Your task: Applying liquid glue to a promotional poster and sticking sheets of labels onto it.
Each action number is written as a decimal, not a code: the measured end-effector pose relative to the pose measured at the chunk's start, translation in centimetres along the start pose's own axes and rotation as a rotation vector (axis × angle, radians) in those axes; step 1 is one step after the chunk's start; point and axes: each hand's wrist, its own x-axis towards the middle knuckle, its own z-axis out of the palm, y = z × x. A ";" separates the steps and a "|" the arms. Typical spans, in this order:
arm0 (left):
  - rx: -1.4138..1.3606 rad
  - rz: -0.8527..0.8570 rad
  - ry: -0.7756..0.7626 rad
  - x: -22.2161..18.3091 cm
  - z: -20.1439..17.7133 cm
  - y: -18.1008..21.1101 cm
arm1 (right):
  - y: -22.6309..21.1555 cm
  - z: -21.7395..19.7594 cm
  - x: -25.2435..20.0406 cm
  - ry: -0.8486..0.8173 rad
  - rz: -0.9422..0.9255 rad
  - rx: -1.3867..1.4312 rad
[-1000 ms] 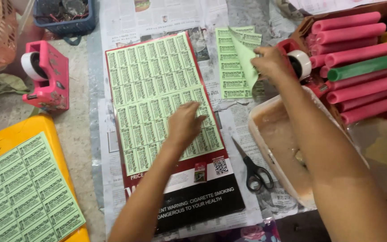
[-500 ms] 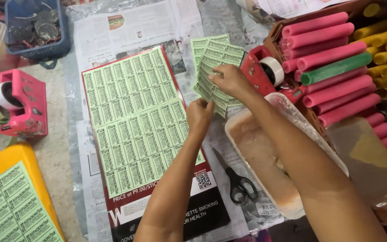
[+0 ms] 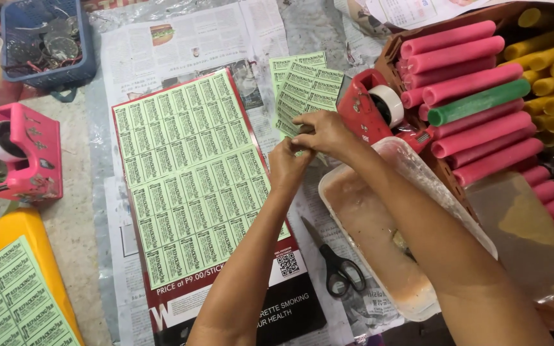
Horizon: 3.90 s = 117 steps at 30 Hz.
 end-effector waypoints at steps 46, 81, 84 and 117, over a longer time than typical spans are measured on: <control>-0.659 -0.100 -0.474 1.6 -3.3 -3.2 | 1.1 -1.2 -2.0 -0.087 -0.145 0.270; 0.010 0.495 0.030 -11.1 -12.5 4.5 | -20.7 2.5 -12.0 0.735 -0.756 -0.761; -0.119 0.456 0.227 -13.3 -15.5 5.4 | -23.5 7.5 -14.7 0.707 -0.760 -0.487; -0.273 -0.231 0.291 -30.9 -32.1 -18.2 | -4.3 17.8 -28.3 0.266 0.085 0.082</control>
